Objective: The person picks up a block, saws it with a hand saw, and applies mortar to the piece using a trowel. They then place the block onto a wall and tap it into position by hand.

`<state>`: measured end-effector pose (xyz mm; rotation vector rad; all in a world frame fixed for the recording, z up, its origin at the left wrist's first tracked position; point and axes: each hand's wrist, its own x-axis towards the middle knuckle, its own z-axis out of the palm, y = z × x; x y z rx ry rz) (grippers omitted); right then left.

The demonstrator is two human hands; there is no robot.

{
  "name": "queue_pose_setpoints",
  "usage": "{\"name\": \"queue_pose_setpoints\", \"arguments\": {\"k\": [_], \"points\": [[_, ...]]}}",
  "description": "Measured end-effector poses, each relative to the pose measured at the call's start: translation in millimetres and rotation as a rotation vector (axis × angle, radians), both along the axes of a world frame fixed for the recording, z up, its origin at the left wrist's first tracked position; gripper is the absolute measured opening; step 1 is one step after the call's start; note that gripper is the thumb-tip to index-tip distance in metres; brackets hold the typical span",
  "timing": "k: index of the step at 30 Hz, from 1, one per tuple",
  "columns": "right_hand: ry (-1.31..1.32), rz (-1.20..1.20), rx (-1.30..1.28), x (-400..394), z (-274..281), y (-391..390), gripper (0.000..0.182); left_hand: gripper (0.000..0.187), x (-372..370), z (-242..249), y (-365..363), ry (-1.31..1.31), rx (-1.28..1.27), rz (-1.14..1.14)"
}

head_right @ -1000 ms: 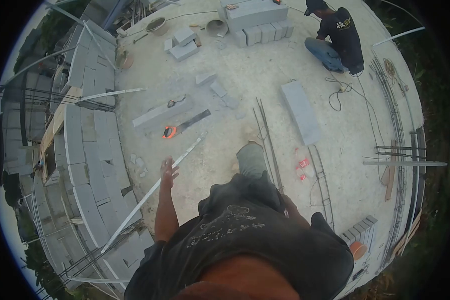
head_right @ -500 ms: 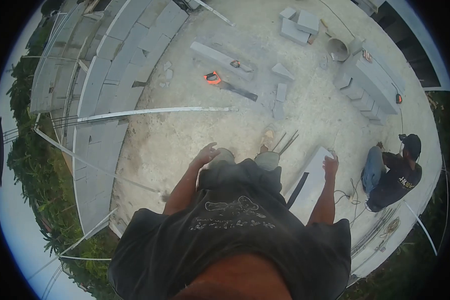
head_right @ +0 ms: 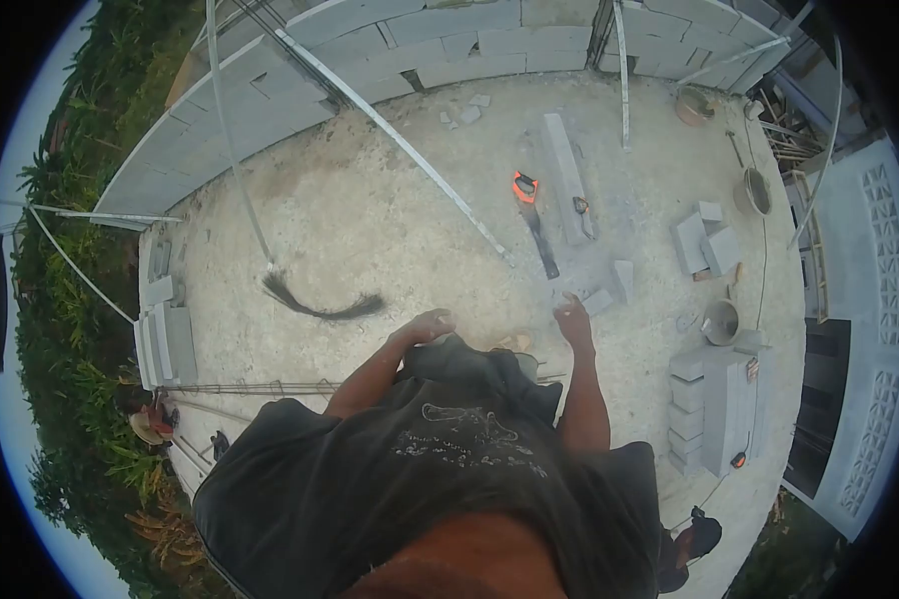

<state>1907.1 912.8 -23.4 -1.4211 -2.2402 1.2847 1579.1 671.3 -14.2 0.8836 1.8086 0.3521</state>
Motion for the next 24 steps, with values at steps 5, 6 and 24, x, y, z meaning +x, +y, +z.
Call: {"name": "queue_pose_setpoints", "arguments": {"k": [5,6,24], "points": [[0.108,0.074,-0.022,-105,65,22,0.055,0.074,-53,-22,-59,0.074,0.031,0.189],[0.078,0.076,0.008,-109,65,21,0.055,0.074,-61,-16,-68,0.022,0.017,0.281],[-0.328,-0.04,-0.838,-141,28,-141,0.095,0.073,-184,-28,-297,-0.129,-0.276,0.791]]}}
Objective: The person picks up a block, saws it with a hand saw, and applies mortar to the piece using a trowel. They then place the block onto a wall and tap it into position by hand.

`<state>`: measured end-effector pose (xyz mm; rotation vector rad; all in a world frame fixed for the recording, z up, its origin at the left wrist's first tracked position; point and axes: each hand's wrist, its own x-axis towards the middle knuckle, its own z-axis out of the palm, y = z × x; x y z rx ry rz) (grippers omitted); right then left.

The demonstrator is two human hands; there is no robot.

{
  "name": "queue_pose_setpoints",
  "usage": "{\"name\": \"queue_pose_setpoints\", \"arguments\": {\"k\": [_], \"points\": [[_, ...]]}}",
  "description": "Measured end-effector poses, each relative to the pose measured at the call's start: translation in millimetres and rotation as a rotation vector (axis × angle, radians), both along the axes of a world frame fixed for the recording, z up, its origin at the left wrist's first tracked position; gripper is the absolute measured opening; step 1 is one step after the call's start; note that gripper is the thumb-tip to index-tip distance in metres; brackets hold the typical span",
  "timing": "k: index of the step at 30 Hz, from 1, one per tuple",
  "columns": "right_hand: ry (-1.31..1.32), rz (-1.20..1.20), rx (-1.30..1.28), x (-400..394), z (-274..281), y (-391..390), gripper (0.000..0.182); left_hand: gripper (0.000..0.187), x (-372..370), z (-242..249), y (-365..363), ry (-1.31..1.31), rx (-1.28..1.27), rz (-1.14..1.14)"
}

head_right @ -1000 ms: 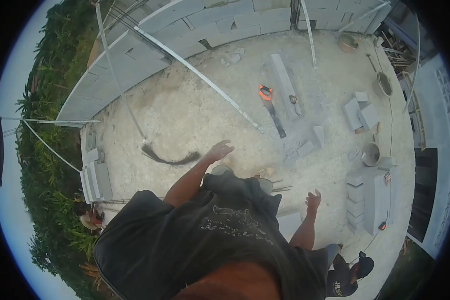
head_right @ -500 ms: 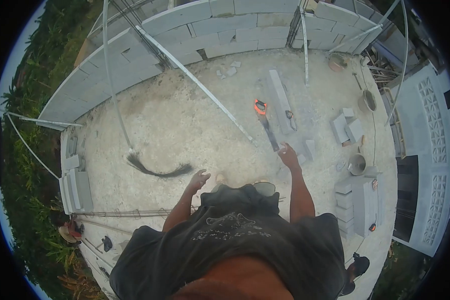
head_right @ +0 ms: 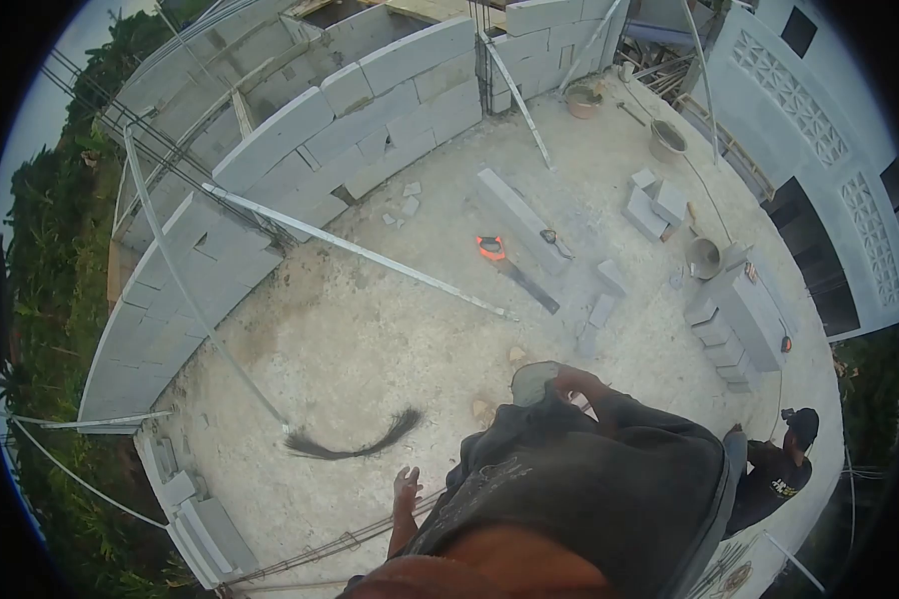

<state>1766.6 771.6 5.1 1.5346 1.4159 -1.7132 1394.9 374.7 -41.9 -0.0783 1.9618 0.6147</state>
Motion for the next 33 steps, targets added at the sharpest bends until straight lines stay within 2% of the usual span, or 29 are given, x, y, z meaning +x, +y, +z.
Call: {"name": "queue_pose_setpoints", "arguments": {"k": [3,4,5,9,13,16,17,18,19,20,21,23,27,29,31,33], "points": [[-0.13,0.137,-0.226,-38,-15,23,0.102,0.074,-3,3,15,0.001,0.023,0.049],[-0.183,0.195,-0.02,-64,24,16,0.089,0.074,-3,3,23,-0.01,0.041,0.066],[-0.164,0.27,0.057,-75,19,16,0.088,0.075,-2,4,33,-0.021,0.06,0.085],[-0.031,0.388,0.278,-82,-55,30,0.085,0.077,11,-1,81,-0.043,0.072,0.127],[0.023,0.454,0.345,-79,-89,81,0.082,0.077,32,6,137,-0.046,0.067,0.122],[0.071,0.545,0.321,-73,-107,116,0.08,0.074,50,29,194,-0.015,0.109,0.104],[0.105,0.599,0.306,-71,-114,128,0.079,0.072,53,27,208,0.039,0.146,0.056],[0.146,0.658,0.284,-72,-122,140,0.078,0.071,56,-16,206,0.092,0.213,-0.006],[0.197,0.72,0.251,-72,-134,151,0.077,0.071,58,24,232,0.183,0.167,-0.042],[0.249,0.779,0.213,-69,-146,161,0.077,0.071,60,37,246,0.178,0.222,-0.015],[0.298,0.827,0.178,-64,-160,172,0.076,0.072,63,27,254,0.184,0.287,0.004],[0.387,0.93,0.134,-75,-188,197,0.075,0.072,60,54,271,0.206,0.29,-0.059],[0.472,1.046,0.313,-126,-233,237,0.069,0.072,54,62,265,0.236,0.331,0.083],[0.461,1.08,0.501,-163,-222,255,0.064,0.072,54,40,247,0.251,0.311,0.103],[0.448,0.94,0.351,-217,-203,267,0.056,0.072,54,11,210,0.269,0.28,0.114],[0.461,0.973,0.476,-268,-202,278,0.059,0.073,57,6,169,0.3,0.21,0.242]]}}
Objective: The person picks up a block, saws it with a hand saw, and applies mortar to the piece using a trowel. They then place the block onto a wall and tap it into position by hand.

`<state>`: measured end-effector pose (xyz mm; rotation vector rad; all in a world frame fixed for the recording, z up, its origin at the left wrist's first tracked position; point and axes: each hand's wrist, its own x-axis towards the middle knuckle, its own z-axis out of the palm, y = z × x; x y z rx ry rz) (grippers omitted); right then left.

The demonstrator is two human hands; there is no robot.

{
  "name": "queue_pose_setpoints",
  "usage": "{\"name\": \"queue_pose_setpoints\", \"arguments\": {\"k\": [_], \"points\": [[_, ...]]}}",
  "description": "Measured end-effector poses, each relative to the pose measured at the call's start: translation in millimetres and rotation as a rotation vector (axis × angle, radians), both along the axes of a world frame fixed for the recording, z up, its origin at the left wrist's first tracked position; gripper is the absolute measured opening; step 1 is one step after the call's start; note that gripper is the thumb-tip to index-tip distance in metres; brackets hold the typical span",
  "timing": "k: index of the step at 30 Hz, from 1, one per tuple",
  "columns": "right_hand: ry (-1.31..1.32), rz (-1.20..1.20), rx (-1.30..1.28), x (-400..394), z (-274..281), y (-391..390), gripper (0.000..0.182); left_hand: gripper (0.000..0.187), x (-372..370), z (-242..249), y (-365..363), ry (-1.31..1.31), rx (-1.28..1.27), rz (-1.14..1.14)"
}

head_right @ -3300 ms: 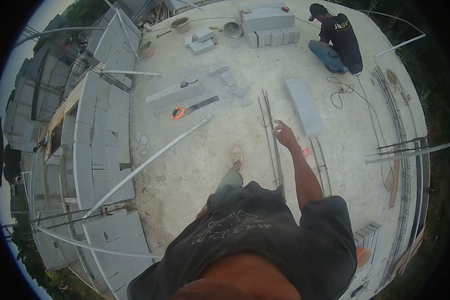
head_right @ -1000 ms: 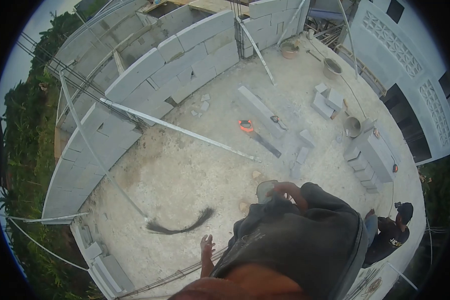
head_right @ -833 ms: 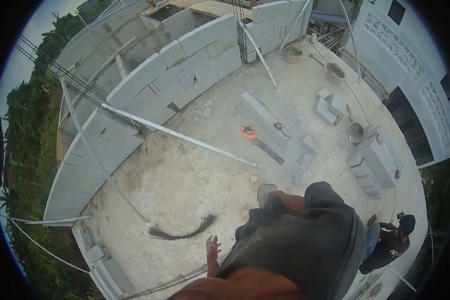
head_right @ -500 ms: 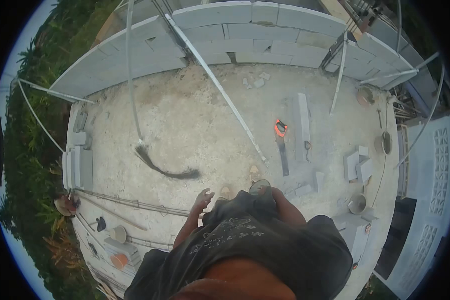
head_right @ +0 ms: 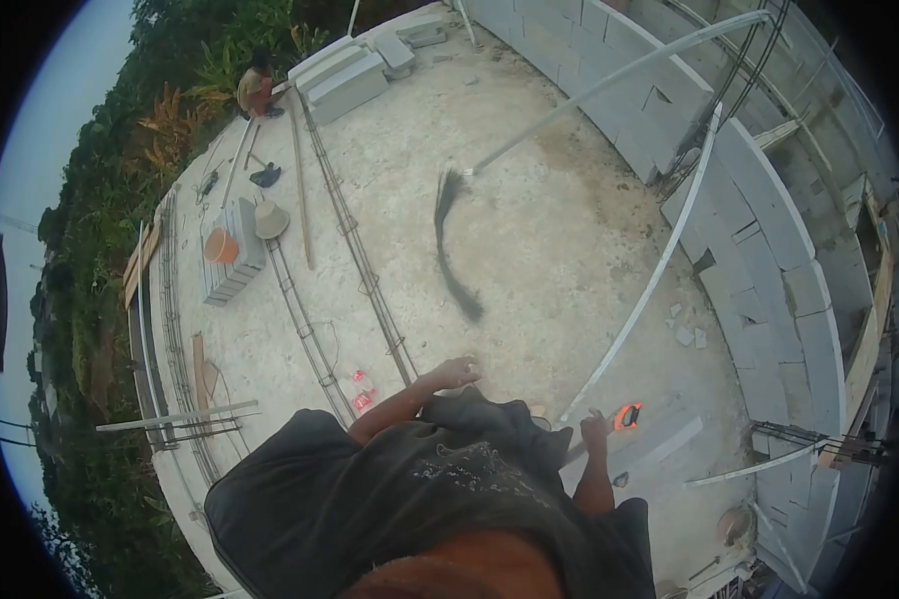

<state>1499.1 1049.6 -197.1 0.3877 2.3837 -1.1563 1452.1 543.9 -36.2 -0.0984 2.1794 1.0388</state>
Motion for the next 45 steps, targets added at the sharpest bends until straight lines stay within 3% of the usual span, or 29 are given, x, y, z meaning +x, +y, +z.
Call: {"name": "queue_pose_setpoints", "arguments": {"k": [4,7,9,11,13,14,16,18,20,23,26,27,30,34,37,41,45], "points": [[0.102,0.107,0.168,-90,32,-31,0.058,0.072,6,2,-85,-0.055,-0.03,0.286],[0.037,0.039,0.058,-135,88,-107,0.046,0.075,26,-13,-153,-0.063,0.077,0.465],[0.142,0.267,-0.024,-151,60,-133,0.054,0.074,28,-16,-195,-0.085,-0.024,0.497],[0.04,0.359,-0.104,-153,58,-151,0.056,0.074,37,-15,-216,-0.141,-0.049,0.585],[-0.23,0.314,-0.195,-158,103,-194,0.053,0.074,29,0,-234,-0.194,-0.005,0.733],[-0.202,0.222,-0.063,-162,151,-230,0.028,0.074,18,6,-239,-0.225,0.01,0.759],[0.039,0.484,-0.113,-162,62,-204,0.041,0.073,-6,16,-238,-0.298,0.037,0.82],[-0.563,0.161,-0.124,-185,100,-222,0.051,0.073,-31,10,-230,-0.26,0.083,0.861],[-0.62,0.193,-0.017,-230,99,-234,0.055,0.075,-73,6,-225,-0.282,0.068,0.815],[-0.646,0.239,0.051,-294,72,-244,0.06,0.076,-125,-36,-228,-0.221,0.132,0.726],[-0.556,0.356,0.087,-441,76,-297,0.057,0.076,-198,-40,-237,-0.228,0.186,0.789],[-0.546,0.399,0.089,-482,80,-319,0.057,0.074,-230,-20,-242,-0.211,0.149,0.783],[0.027,0.642,0.131,-634,70,-381,0.054,0.074,-311,21,-274,-0.115,0.054,0.814],[0.2,0.622,0.14,-829,114,-495,0.045,0.076,-405,100,-323,-0.111,0.27,1.304],[0.305,0.646,0.105,-931,145,-589,0.045,0.073,-408,92,-363,-0.111,0.281,1.583],[0.336,0.73,0.005,-1004,146,-705,0.046,0.072,-355,16,-404,-0.329,0.254,1.802],[0.19,0.715,-0.047,-1027,122,-783,0.049,0.069,-405,-26,-469,-0.545,0.284,1.698]]}}
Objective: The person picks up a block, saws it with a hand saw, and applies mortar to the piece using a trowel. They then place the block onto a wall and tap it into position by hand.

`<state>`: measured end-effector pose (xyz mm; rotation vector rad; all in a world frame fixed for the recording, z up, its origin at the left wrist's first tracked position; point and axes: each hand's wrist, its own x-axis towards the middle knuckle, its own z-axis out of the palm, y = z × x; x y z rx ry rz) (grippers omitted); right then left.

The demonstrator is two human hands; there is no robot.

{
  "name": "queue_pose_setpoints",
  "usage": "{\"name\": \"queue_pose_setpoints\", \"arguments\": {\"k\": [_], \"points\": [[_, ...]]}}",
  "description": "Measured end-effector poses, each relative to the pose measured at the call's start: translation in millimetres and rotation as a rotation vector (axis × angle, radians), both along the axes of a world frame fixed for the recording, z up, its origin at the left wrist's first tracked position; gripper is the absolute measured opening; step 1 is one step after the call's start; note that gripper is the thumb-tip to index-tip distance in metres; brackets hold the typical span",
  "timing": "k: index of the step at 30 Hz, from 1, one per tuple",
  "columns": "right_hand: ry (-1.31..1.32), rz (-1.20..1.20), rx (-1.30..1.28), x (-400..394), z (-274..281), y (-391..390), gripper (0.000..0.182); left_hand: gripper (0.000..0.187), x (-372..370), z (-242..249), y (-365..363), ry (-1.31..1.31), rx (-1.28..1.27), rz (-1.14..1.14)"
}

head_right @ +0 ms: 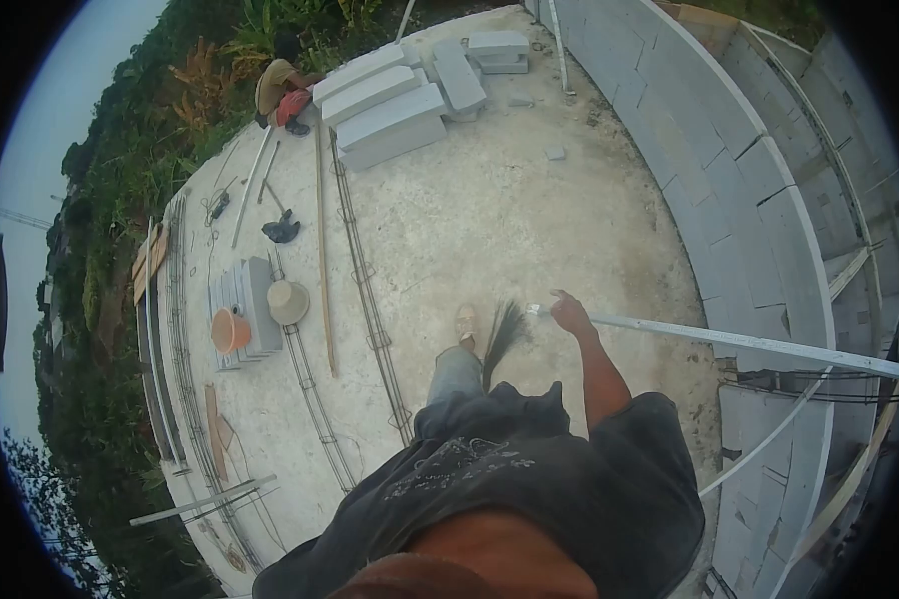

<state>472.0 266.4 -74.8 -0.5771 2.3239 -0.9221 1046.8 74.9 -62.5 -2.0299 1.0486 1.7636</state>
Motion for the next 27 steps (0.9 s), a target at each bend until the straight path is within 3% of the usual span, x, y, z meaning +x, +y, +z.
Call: {"name": "queue_pose_setpoints", "arguments": {"k": [2,3,4,6,7,8,10,11,12,14,17,20,22,23,24,25,26,27], "points": [[-0.026,0.035,0.167,-3,-18,-20,0.054,0.067,-53,-4,-61,-0.009,-0.012,-0.108],[0.106,-0.027,0.158,0,-54,-18,0.057,0.067,-77,1,-100,-0.028,-0.029,-0.164],[-0.141,-0.11,0.238,0,-59,-16,0.057,0.066,-104,-1,-154,-0.054,-0.083,-0.228],[-0.292,-0.195,0.213,12,-60,-8,0.053,0.065,-197,15,-261,-0.049,-0.246,-0.388],[-0.45,-0.273,0.225,16,-38,-15,0.056,0.066,-244,-2,-328,-0.017,-0.45,-0.67],[-0.592,-0.345,0.223,9,-19,-30,0.059,0.067,-308,17,-376,0.134,-0.575,-0.6],[-0.684,-0.425,0.12,-3,-33,-42,0.061,0.066,-437,55,-463,0.332,-0.741,-0.557],[-0.688,-0.388,0.074,-11,-77,-31,0.062,0.068,-495,78,-495,0.426,-0.82,-0.561],[-0.558,-0.281,0.204,-30,-32,-60,0.06,0.066,-548,98,-520,0.504,-0.909,-0.57],[-0.4,-0.217,0.083,-52,-96,-67,0.057,0.065,-642,142,-545,0.543,-0.942,-0.565],[-0.342,-0.041,0.026,-154,-137,-114,0.053,0.065,-739,161,-553,0.606,-0.943,-0.634],[-0.414,0.219,0.052,-278,-154,-176,0.049,0.065,-763,130,-537,0.589,-0.78,-0.637],[-0.504,0.284,0.051,-359,-155,-225,0.047,0.066,-743,85,-523,0.47,-0.717,-0.705],[-0.549,0.291,0.035,-402,-155,-255,0.046,0.069,-723,61,-520,0.345,-0.542,-0.748],[-0.606,0.252,0.046,-443,-140,-291,0.044,0.072,-696,31,-517,0.257,-0.533,-0.816],[-0.67,0.143,0.257,-469,-36,-353,0.049,0.073,-669,43,-509,0.14,-0.446,-0.743],[-0.61,0.089,0.298,-513,-16,-379,0.059,0.068,-622,-14,-498,0.096,-0.673,-0.707],[-0.577,0.142,0.276,-563,-18,-401,0.065,0.074,-591,-6,-494,0.062,-0.52,-0.476]]}}
